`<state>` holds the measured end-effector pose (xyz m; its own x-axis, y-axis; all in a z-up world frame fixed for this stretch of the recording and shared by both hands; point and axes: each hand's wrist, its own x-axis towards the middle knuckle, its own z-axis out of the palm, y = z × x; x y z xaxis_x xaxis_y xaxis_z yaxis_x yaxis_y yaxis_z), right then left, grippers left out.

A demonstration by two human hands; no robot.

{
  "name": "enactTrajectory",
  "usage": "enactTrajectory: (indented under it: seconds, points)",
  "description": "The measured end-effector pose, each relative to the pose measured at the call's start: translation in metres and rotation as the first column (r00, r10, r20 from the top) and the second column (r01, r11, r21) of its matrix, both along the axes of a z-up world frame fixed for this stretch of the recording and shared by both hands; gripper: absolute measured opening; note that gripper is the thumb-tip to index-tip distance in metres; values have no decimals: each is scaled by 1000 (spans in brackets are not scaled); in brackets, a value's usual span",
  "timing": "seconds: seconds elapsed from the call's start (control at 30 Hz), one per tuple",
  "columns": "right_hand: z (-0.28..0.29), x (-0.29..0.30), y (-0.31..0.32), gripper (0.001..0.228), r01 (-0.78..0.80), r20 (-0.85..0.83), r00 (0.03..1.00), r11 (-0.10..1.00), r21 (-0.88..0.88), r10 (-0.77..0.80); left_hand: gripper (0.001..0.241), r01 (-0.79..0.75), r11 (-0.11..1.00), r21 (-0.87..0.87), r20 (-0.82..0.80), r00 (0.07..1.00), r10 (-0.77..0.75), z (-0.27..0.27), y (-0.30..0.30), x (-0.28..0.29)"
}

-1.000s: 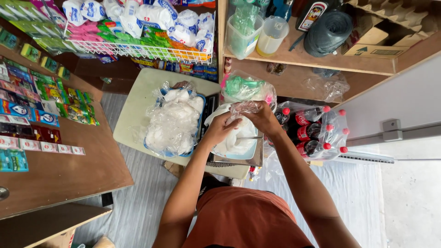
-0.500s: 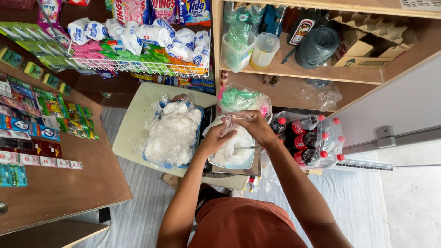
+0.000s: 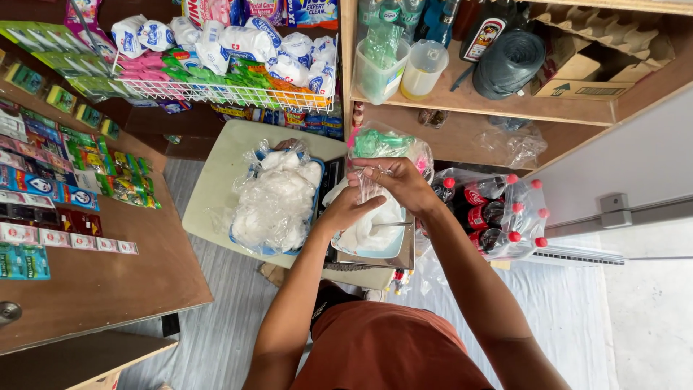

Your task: Packaging a white powdered substance into small plastic bags using a spoon and a scale in a retail environment.

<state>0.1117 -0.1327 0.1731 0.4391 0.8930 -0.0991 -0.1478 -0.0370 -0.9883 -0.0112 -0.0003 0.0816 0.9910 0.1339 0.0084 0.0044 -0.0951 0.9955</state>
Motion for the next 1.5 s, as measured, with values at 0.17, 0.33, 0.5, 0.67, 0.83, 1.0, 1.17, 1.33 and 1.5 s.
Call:
enactTrajectory:
  seconds: [0.17,0.33,0.5,0.67,0.83,1.0,1.17,1.33,1.5]
  points:
    - [6,3,0,37,-16,27,1000,1000,-9,17,54,40,999,19,-99,994,-38,-6,-1,12]
    - [-5,14,-13,47,8,159,987,999,51,-16,53,47,994,95,-47,998,-42,-24,10,14]
    - [-30,21,-13,36,138,411,912,954,-267,-17,53,24,958,287,-296,953,65,-38,20,22]
    - [-62,27,-4,29,137,309,950,951,-276,-47,55,-125,938,324,104,990,95,-83,28,24]
    - [-111,33,2,20,192,249,964,879,-437,-87,88,-336,708,621,149,938,314,-82,10,8]
    - [-162,42,4,16,128,143,986,952,-279,-91,56,-513,836,196,-271,791,549,-67,-7,7]
    - [-161,45,0,19,133,31,991,949,-285,-130,31,-583,757,-296,-248,812,528,-117,-3,17]
    - [-165,44,-7,21,216,66,976,939,-269,-205,25,-589,760,-273,-286,804,521,-81,-10,16]
    - [-154,34,-8,21,153,25,988,957,-248,-151,33,-609,776,-167,-330,776,538,-90,-10,21]
